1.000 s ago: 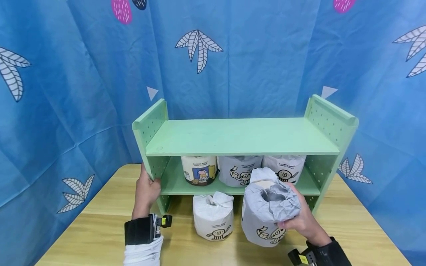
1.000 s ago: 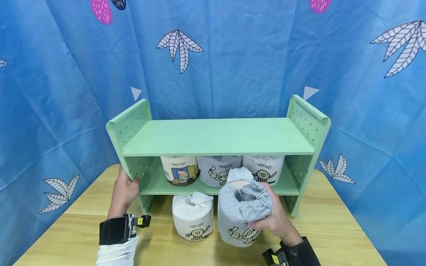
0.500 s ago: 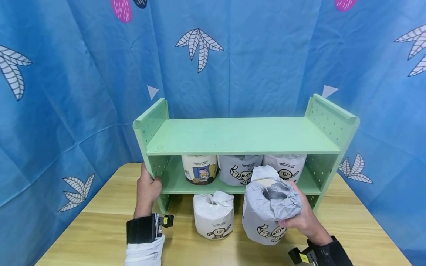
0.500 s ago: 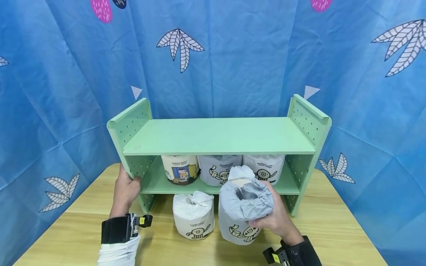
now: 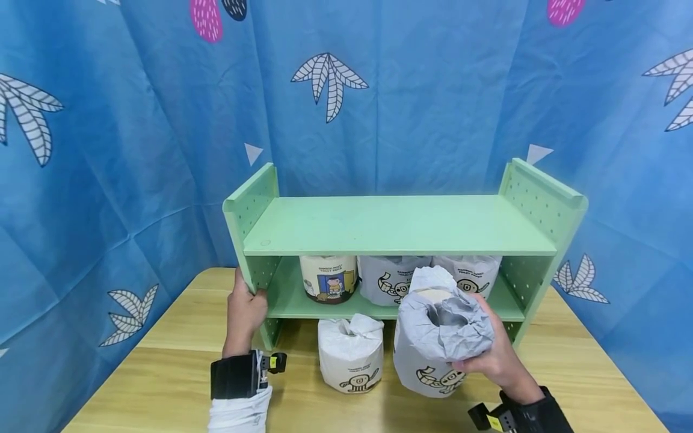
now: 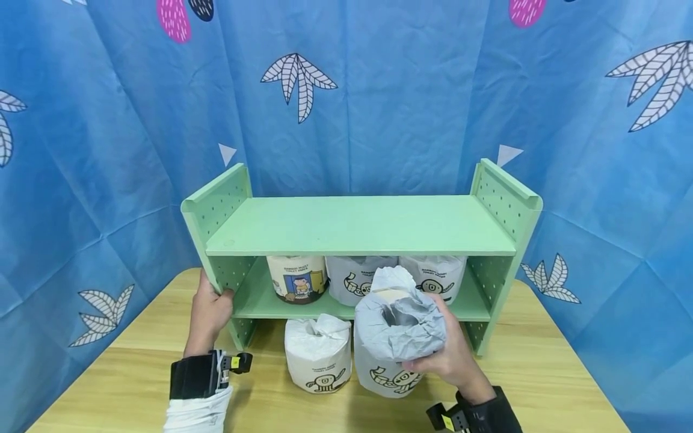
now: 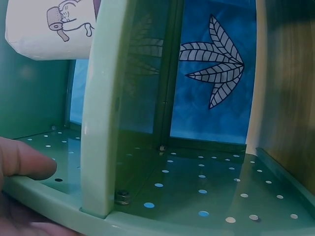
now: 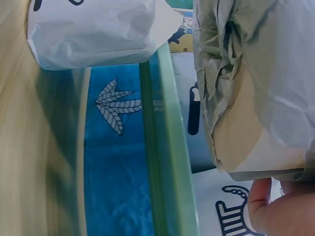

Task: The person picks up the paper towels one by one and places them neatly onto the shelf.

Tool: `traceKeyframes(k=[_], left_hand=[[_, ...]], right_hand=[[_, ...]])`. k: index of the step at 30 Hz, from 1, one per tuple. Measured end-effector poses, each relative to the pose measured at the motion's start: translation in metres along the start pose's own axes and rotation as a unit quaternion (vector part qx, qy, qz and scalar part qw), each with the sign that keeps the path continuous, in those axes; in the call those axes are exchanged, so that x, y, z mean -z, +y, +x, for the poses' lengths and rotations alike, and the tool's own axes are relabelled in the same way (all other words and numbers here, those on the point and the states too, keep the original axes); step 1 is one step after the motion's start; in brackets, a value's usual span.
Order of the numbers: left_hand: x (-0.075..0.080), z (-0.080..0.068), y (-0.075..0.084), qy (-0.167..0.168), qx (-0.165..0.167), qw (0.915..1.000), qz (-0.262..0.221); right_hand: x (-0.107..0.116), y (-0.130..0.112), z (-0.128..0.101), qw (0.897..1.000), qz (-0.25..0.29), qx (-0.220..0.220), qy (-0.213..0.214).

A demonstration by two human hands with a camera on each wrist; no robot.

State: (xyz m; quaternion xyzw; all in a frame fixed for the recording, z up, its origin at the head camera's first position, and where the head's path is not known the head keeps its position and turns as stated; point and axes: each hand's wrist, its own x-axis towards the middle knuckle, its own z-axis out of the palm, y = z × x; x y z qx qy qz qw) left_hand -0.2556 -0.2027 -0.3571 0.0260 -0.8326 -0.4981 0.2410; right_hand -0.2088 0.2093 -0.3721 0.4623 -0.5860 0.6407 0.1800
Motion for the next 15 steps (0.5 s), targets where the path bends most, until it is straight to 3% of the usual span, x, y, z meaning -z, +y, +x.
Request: traceKeyframes(k=[10, 15], left_hand=[[-0.001, -0.001, -0.002, 0.005, -0.009, 0.9999, 0.000], [-0.001, -0.001, -0.002, 0.002, -0.003, 1.0000, -0.002]], right_hand=[[-0.002, -0.010, 0.017, 1.000, -0.016, 0.015, -0.010], [-0.003, -0.016, 0.023, 1.000, -0.024, -0.003, -0.005]])
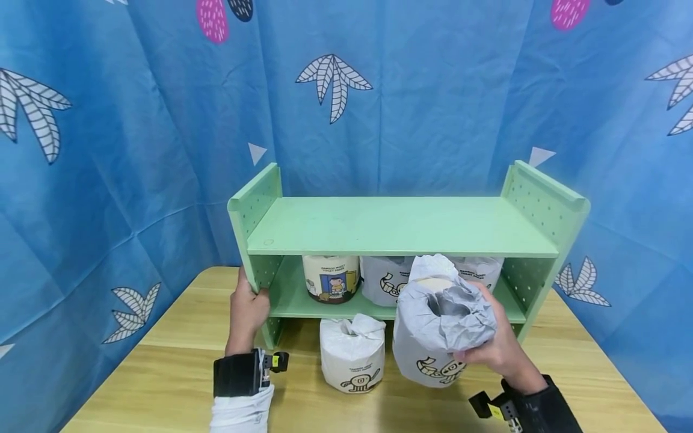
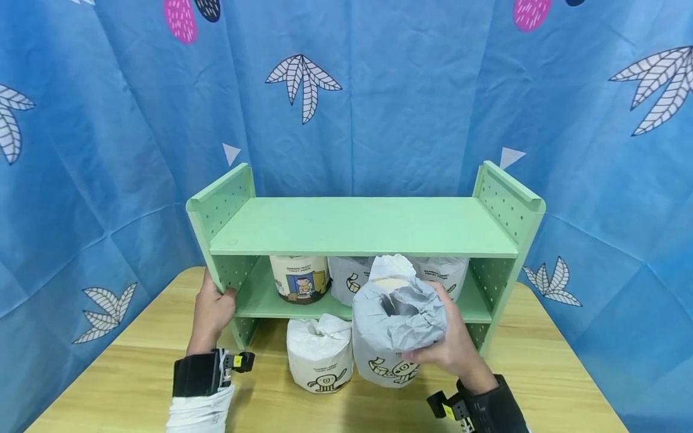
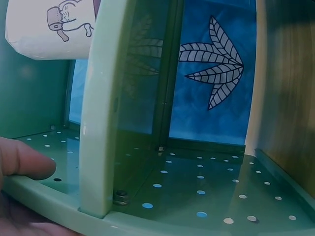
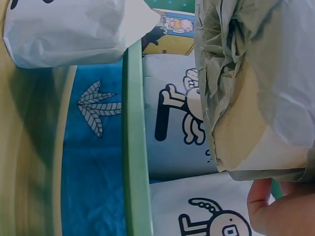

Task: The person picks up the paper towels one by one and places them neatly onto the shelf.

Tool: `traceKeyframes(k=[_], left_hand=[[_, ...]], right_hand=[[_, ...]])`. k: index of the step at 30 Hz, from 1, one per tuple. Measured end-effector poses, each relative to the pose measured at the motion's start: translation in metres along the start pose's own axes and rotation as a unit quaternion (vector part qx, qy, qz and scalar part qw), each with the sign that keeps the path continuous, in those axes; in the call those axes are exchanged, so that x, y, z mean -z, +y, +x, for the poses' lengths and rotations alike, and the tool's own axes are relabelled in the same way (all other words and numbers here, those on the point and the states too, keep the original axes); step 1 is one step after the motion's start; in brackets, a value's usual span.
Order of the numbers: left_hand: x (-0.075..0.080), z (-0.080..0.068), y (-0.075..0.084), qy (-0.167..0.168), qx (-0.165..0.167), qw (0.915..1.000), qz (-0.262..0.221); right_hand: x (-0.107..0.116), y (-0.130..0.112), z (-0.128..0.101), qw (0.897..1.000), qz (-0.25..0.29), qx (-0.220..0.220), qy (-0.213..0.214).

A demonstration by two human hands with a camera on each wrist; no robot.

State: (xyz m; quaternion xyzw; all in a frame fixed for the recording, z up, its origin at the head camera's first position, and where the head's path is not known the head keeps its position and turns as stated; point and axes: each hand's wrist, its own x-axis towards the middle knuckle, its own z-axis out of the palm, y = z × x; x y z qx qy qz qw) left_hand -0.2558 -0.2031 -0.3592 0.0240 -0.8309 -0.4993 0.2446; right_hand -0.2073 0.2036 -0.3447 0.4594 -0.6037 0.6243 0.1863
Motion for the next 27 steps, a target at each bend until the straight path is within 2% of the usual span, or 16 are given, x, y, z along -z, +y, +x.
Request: traceKeyframes(k=[10, 18, 24, 27], left_hand=[[-0.001, 0.002, 0.000, 0.013, -0.008, 0.9999, 0.000], [-0.001, 0.002, 0.000, 0.005, 0.007, 1.0000, 0.003], [-0.001, 0.001, -0.003, 0.006, 0.015, 0.9999, 0.000], [0.001, 0.001, -0.004, 0.005, 0.021, 0.9998, -0.001]], right_hand=[[0.001, -0.010, 0.011, 1.000, -0.022, -0.008, 0.003], [0.002, -0.012, 0.016, 1.000, -0.010, -0.014, 0.008], [0.002, -0.012, 0.022, 0.999, 0.020, 0.025, 0.011], [0.002, -0.013, 0.026, 0.999, 0.019, 0.029, 0.010]])
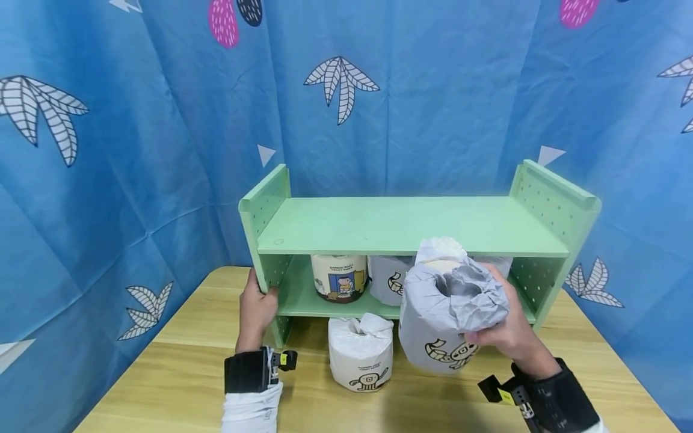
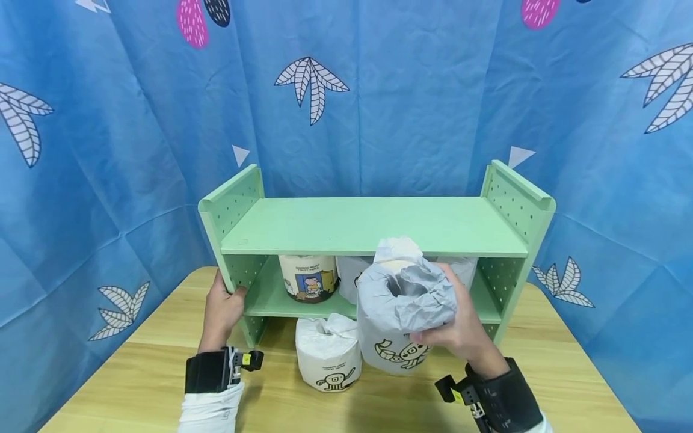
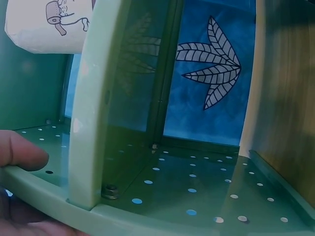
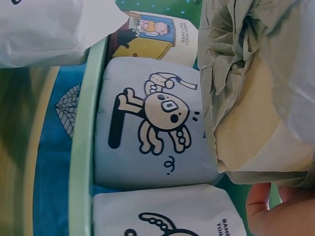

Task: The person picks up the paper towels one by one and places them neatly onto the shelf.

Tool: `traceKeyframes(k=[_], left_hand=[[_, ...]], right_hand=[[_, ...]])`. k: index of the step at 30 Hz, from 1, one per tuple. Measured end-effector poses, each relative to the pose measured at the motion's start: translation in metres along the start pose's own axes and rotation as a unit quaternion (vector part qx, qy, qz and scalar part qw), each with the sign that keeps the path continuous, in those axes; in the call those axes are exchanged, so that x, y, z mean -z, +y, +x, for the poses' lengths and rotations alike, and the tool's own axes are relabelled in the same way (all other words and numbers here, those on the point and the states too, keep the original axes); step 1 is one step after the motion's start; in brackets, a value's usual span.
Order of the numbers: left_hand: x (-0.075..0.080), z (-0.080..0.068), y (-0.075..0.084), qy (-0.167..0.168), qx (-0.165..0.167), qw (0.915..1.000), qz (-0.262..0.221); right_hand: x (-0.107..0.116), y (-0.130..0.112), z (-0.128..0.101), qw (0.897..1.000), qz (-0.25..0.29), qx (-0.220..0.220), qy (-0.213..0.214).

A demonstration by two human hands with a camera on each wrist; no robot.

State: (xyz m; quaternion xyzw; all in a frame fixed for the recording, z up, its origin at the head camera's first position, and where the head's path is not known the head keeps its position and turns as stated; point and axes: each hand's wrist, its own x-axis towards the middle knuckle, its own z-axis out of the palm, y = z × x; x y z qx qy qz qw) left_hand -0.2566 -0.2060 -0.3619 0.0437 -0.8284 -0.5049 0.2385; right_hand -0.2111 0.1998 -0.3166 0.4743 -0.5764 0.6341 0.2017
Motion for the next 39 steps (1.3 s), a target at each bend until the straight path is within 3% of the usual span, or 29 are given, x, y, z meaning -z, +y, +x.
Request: traceKeyframes(k=[24, 39], left_hand=[[0.001, 0.001, -0.002, -0.001, 0.010, 0.9999, -0.003], [0.001, 0.001, -0.002, -0.003, 0.010, 0.9999, -0.012]], right_hand=[[-0.003, -0.020, 0.027, 0.999, 0.009, 0.030, -0.012], [-0.002, -0.033, 0.053, 0.999, -0.023, -0.015, 0.021]])
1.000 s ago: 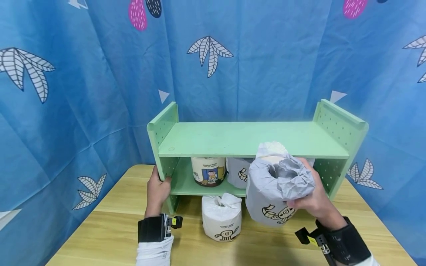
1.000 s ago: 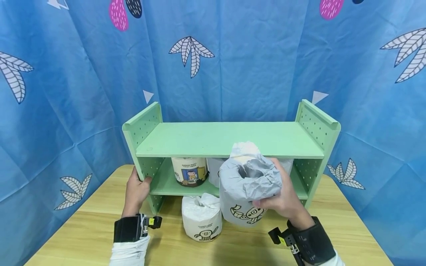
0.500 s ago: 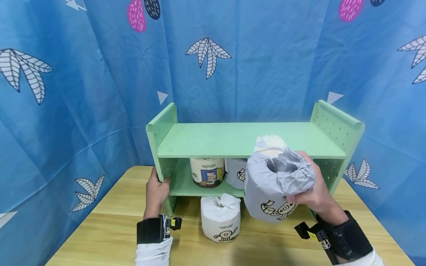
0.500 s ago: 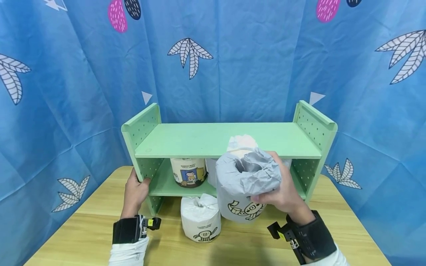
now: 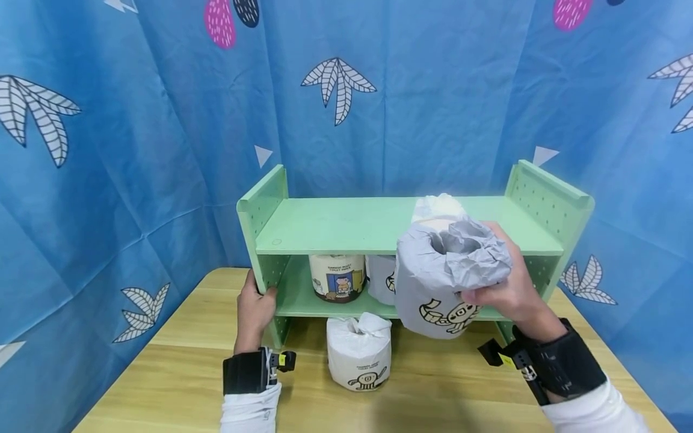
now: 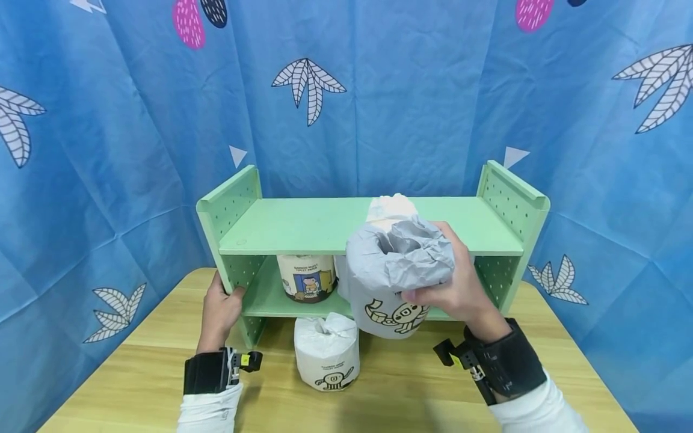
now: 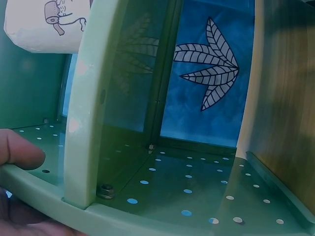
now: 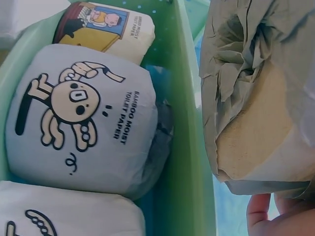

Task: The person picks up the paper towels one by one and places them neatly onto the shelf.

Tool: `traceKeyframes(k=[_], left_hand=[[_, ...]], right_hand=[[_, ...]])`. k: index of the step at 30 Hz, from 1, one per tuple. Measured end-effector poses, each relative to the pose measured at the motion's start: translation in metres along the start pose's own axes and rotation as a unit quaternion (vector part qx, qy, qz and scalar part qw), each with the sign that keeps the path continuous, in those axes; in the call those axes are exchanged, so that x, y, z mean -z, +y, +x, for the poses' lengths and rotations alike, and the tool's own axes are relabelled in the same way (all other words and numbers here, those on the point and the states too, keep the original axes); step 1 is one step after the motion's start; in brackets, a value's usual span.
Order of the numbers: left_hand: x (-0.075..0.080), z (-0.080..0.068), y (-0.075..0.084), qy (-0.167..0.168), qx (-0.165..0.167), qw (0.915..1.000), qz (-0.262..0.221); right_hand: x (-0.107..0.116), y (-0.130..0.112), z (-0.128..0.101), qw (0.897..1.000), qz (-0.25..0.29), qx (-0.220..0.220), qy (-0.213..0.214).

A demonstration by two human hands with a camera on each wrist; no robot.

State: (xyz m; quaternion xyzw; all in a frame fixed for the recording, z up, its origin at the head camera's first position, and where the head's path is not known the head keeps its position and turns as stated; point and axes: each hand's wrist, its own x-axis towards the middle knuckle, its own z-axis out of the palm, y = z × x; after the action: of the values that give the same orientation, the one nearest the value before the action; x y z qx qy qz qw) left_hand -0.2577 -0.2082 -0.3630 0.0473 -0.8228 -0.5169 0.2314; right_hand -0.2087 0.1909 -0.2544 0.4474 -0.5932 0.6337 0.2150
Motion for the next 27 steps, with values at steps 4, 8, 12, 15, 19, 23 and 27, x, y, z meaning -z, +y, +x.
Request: traceKeyframes(k=[4, 8, 12, 15, 19, 23, 27], left_hand=[[0.000, 0.000, 0.000, 0.000, 0.001, 1.0000, 0.003], [0.001, 0.000, 0.000, 0.000, 0.003, 1.0000, -0.002], [0.000, -0.001, -0.001, -0.002, 0.004, 1.0000, 0.005], [-0.001, -0.002, -0.002, -0.003, 0.003, 0.9999, 0.012], [-0.001, -0.002, -0.002, -0.001, -0.003, 0.9999, 0.010], [-0.002, -0.001, -0.001, 0.001, -0.001, 1.0000, 0.008], [-0.001, -0.002, -0.001, 0.006, 0.001, 1.0000, 0.005]], right_hand=[[0.000, -0.002, 0.009, 1.000, -0.005, 0.007, -0.001], [0.000, -0.004, 0.017, 1.000, -0.004, 0.012, -0.006], [0.001, -0.006, 0.021, 1.000, 0.002, 0.013, -0.004], [0.002, -0.007, 0.023, 1.000, -0.008, 0.003, 0.005], [0.005, -0.008, 0.028, 1.000, -0.018, -0.002, 0.016], [0.008, -0.007, 0.036, 1.000, -0.013, 0.013, 0.015], [0.010, -0.007, 0.043, 0.999, -0.033, 0.019, 0.017]])
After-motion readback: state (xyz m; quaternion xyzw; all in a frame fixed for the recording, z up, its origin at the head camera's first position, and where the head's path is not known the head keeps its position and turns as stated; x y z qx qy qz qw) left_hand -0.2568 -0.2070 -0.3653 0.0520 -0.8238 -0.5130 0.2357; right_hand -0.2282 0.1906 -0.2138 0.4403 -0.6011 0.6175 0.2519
